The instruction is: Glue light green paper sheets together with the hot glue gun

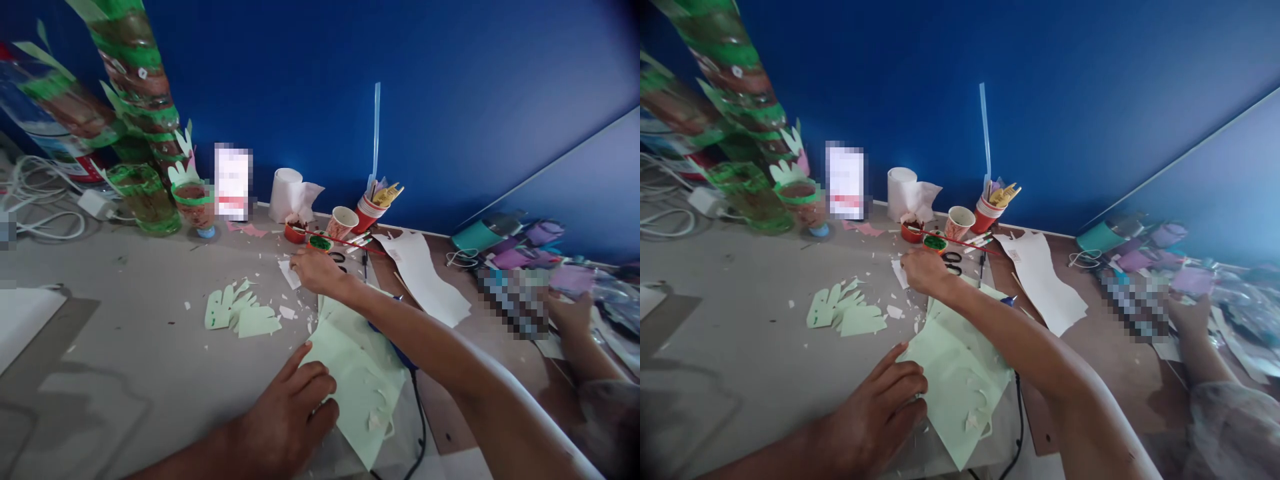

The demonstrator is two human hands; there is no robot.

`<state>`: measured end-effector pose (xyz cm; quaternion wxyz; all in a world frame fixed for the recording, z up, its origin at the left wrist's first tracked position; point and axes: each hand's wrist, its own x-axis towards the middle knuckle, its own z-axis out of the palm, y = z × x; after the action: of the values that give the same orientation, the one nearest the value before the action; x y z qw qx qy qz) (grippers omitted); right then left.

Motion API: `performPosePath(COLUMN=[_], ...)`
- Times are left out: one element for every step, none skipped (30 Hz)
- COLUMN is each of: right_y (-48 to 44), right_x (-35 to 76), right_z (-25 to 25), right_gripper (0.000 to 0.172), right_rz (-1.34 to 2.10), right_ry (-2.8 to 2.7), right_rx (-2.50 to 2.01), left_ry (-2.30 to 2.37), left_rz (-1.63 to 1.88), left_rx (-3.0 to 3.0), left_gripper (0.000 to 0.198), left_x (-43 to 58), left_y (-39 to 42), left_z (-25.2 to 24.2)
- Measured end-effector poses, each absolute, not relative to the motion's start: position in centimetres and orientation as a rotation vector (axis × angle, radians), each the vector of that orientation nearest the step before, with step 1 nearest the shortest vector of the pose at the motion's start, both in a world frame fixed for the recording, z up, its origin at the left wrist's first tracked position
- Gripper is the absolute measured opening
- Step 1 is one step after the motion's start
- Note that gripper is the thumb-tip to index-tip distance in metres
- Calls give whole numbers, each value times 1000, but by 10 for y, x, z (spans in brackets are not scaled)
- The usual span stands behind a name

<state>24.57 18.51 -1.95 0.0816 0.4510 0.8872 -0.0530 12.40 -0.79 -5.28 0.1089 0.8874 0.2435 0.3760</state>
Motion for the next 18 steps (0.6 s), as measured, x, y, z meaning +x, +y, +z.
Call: performPosePath(right_y=[185, 185, 185, 185, 186, 186, 186, 187, 187, 186, 185, 182, 179, 174, 169, 163, 157, 151], right_x=[246, 246, 247, 248, 249, 250, 250, 251, 251, 251, 252, 253, 255, 257, 260, 263, 266, 269], right_z=[-19, -19, -19, -19, -20, -20, -20, -20, -20, -19, -18, -17, -15, -14, -13, -13, -13, -15], right_gripper=[30, 30, 31, 31, 31, 31, 30, 30, 29, 29, 28, 28, 27, 27, 26, 26, 27, 27], right_rz=[-153, -150, -149, -150, -151, -151, -150, -147, -142, -136, -129, -122, -117, -114, -114, -113, -107, -93], right_ry=[2651, 2650, 2649, 2648, 2648, 2652, 2658, 2665, 2675, 2685, 2696, 2708, 2720, 2731, 2745, 2759, 2773, 2784], right_rx=[1351, 1355, 1360, 1363, 1365, 1366, 1366, 1368, 1373, 1378, 1383, 1389, 1391, 1389, 1380, 1360, 1330, 1293], left_ry=[715, 716, 719, 720, 718, 711, 706, 703, 705, 708, 708, 707, 707, 708, 713, 721, 731, 739], left_rz=[1104, 1109, 1113, 1123, 1130, 1133, 1126, 1124, 1122, 1121, 1113, 1109, 1113, 1122, 1131, 1142, 1140, 1135], left_rx=[2612, 2613, 2611, 2607, 2606, 2609, 2612, 2613, 2610, 2606, 2601, 2597, 2591, 2588, 2587, 2587, 2590, 2594], left_gripper=[18, 18, 18, 19, 19, 18, 18, 17, 17, 17, 18, 18, 19, 20, 20, 21, 21, 21], left_x=[124, 124, 124, 124, 124, 124, 124, 124, 124, 123, 123, 123, 124, 124, 124, 125, 125, 125], left_y=[-8, -8, -8, -8, -8, -8, -8, -8, -8, -8, -7, -7, -7, -7, -7, -7, -8, -8], left_z=[-53, -53, -53, -53, -54, -54, -54, -53, -53, -52, -52, -51, -51, -50, -50, -50, -50, -51])
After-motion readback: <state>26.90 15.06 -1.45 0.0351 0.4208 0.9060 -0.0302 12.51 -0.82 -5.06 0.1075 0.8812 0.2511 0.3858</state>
